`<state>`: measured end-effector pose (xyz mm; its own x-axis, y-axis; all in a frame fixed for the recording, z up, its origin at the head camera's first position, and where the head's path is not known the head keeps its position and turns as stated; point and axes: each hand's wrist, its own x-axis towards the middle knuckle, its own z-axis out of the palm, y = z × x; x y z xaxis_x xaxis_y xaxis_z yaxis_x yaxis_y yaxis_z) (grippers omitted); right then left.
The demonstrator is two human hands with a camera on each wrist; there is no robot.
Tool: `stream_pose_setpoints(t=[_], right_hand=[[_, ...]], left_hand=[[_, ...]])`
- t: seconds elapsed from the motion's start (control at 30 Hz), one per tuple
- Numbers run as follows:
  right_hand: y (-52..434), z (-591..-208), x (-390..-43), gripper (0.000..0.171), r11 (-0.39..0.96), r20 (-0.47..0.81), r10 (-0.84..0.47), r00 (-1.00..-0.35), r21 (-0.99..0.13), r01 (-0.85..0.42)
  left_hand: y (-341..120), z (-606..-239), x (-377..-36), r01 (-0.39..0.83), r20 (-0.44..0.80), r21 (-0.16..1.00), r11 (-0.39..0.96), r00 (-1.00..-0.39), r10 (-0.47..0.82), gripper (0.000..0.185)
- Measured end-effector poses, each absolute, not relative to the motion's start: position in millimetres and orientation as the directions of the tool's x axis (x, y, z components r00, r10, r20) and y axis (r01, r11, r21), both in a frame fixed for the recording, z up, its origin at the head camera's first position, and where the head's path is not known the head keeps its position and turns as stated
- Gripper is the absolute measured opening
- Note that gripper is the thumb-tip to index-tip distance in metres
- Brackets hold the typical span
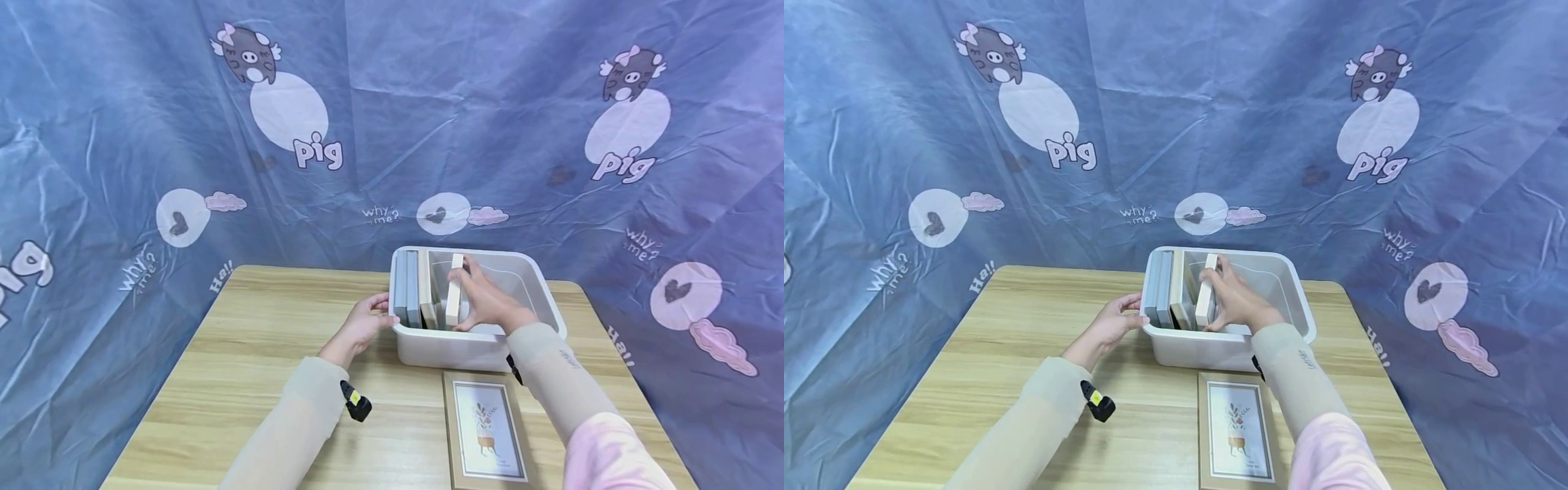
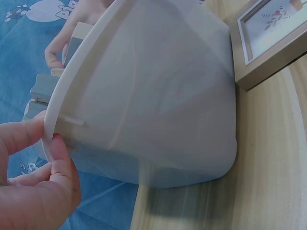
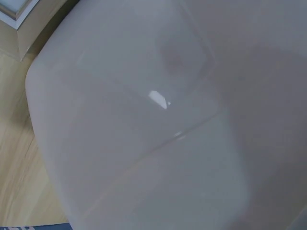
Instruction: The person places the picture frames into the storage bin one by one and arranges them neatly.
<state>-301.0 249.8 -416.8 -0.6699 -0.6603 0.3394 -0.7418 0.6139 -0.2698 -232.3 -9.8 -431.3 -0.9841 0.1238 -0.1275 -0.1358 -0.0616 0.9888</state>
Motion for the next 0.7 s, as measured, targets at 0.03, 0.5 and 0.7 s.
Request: stream_pose_setpoints(t=[0.03,0.5,0.7], right_hand=[[249.4,-417.2,-301.3,0.093,0.614,0.329,-0.666,-0.67,-0.27,-0.742],[237.3,-414.7,-305.5,0.089,0.644,0.238,-0.678,-0.696,-0.266,-0.718],[232.9,-415.0,-307.9,0.088,0.632,0.229,-0.681,-0.695,-0.294,-0.716]], left_hand=[[-9.8,-431.3,-232.3,-0.135,-0.127,0.989,-0.062,-0.984,0.125,0.06],[-9.1,-433.9,-233.9,-0.138,-0.131,0.989,-0.057,-0.985,0.113,0.06],[-8.7,-432.4,-233.2,-0.14,-0.135,0.989,-0.048,-0.986,0.102,0.059]])
